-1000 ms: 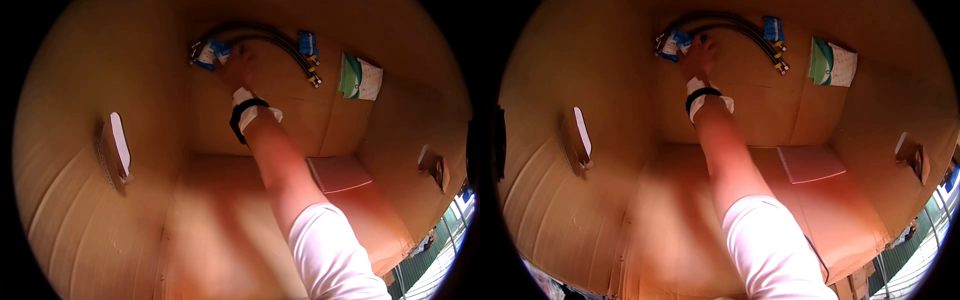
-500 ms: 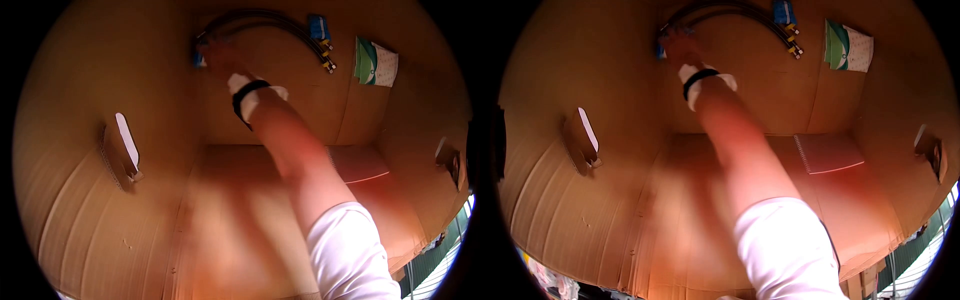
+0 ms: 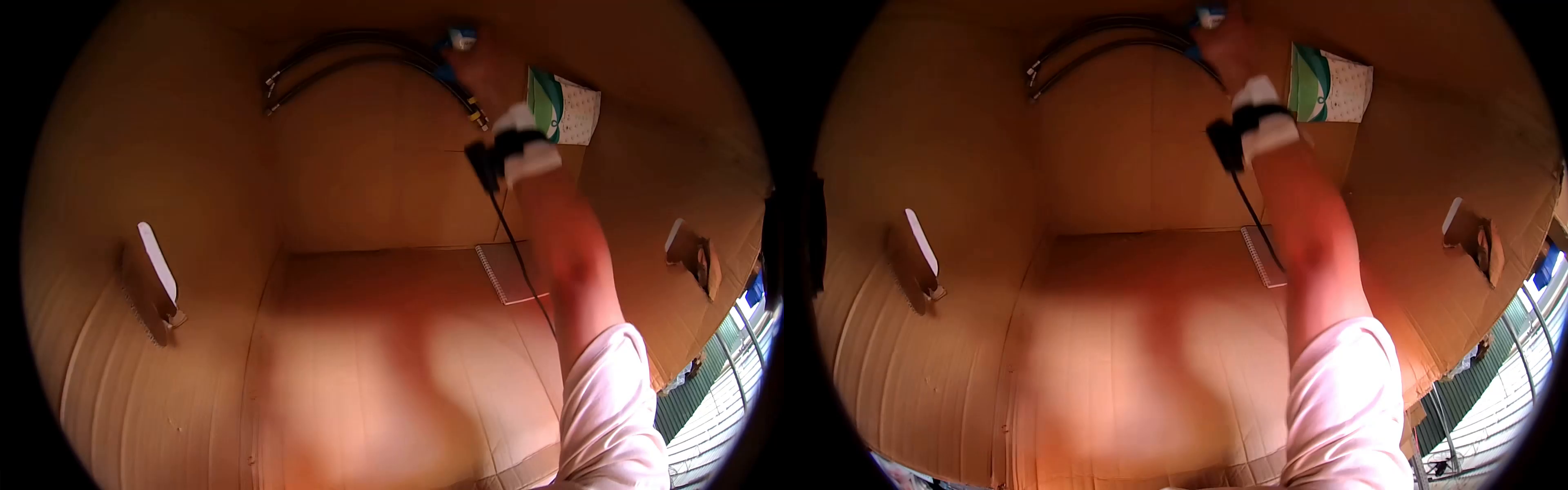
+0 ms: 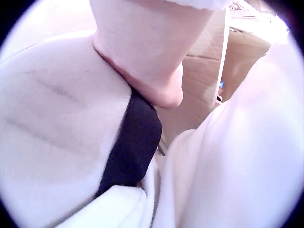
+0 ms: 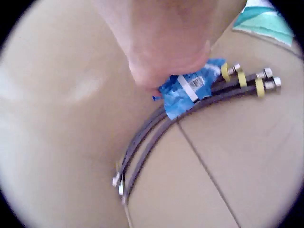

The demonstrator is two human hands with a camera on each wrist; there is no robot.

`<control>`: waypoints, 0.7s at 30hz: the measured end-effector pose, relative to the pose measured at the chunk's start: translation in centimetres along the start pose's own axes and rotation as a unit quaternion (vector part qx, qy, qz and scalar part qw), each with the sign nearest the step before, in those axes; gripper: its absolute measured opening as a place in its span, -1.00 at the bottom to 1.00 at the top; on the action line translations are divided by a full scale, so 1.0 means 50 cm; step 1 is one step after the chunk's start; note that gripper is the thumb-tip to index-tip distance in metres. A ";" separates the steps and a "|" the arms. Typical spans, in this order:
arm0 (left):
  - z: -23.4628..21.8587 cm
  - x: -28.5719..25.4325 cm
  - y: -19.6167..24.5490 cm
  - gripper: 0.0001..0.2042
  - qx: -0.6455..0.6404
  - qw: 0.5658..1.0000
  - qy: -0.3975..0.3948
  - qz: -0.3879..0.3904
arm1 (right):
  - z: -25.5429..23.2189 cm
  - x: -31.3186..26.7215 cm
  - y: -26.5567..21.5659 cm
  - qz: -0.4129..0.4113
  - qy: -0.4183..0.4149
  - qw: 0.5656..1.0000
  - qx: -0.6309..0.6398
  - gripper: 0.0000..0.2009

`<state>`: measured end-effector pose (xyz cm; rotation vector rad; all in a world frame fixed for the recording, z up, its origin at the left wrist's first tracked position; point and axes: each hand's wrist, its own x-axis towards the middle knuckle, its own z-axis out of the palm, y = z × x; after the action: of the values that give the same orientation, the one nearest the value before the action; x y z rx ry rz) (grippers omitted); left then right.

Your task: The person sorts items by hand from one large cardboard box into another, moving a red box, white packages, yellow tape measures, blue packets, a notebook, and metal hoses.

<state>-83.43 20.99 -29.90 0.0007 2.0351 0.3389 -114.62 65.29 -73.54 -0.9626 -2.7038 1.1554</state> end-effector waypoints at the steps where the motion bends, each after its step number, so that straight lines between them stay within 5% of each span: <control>1: 0.000 0.001 0.003 -0.46 0.003 1.000 0.001 0.001 | -0.022 0.040 0.001 0.008 -0.038 0.998 -0.059 -0.29; 4: 0.000 -0.001 0.006 -0.46 0.019 1.000 0.004 0.002 | 0.060 0.003 0.045 0.063 0.016 0.975 -0.213 -0.37; 9: 0.000 -0.020 0.025 -0.46 0.034 0.999 0.004 -0.003 | 0.059 -0.023 0.092 0.042 -0.003 0.985 -0.168 -0.25; 12: 0.001 -0.034 0.033 -0.46 0.033 0.999 0.016 0.003 | -0.005 -0.069 0.074 0.062 -0.043 0.978 -0.195 -0.27; 14: 0.002 -0.047 0.043 -0.46 0.033 0.999 0.022 0.009 | -0.033 -0.138 0.120 -0.021 -0.060 0.980 -0.188 -0.25; 16: -0.009 -0.066 0.056 -0.46 0.031 0.999 0.027 0.013 | -0.090 -0.236 0.094 0.095 -0.093 0.980 -0.147 -0.18; 18: -0.005 -0.086 0.064 -0.46 0.025 0.999 0.037 0.022 | -0.162 -0.349 0.065 0.113 -0.120 0.979 -0.119 -0.13; 21: -0.001 -0.131 0.069 -0.47 0.038 0.998 0.036 0.021 | -0.294 -0.499 0.029 0.129 -0.277 0.951 -0.050 -0.11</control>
<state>-80.88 23.33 -23.33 0.0789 2.1216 0.2912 -89.74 61.41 -59.19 -1.1875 -3.1590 1.5522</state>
